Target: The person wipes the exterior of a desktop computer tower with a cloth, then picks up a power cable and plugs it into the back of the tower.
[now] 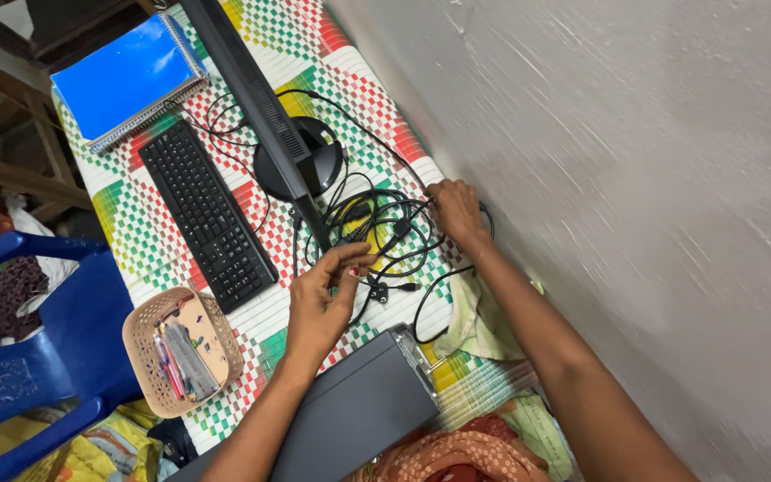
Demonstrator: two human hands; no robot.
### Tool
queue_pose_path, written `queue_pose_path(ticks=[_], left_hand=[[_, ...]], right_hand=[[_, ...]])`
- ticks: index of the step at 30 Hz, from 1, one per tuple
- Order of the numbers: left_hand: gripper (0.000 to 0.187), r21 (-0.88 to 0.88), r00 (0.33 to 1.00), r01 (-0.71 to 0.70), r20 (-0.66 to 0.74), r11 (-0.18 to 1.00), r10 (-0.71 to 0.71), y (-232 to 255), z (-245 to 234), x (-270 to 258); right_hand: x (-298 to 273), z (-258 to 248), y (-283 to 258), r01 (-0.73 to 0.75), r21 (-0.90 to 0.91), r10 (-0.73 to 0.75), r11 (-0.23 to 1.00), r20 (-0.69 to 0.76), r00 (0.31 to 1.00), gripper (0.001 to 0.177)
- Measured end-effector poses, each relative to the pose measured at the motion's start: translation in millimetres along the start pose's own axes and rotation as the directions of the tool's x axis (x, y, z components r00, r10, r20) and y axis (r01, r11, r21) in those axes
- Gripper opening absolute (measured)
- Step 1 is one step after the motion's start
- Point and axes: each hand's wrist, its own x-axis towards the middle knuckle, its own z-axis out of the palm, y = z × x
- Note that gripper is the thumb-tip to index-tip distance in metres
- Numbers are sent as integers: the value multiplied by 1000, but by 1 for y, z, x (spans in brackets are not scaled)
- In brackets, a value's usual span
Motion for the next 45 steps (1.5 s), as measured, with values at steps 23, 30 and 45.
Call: queue_pose_path(ticks=[23, 30, 45], left_hand=[[28, -142, 951, -73, -307, 987, 27, 1, -5, 2], [27, -92, 947, -83, -318, 992, 50, 1, -4, 3], [25, -62, 947, -88, -315, 994, 64, -1, -7, 5]], right_hand=[[-19, 94, -87, 179, 324, -290, 929, 338, 895, 20], [-6, 115, -85, 275, 206, -338, 939, 417, 843, 38], [-15, 80, -80, 302, 106, -320, 947, 366, 874, 39]])
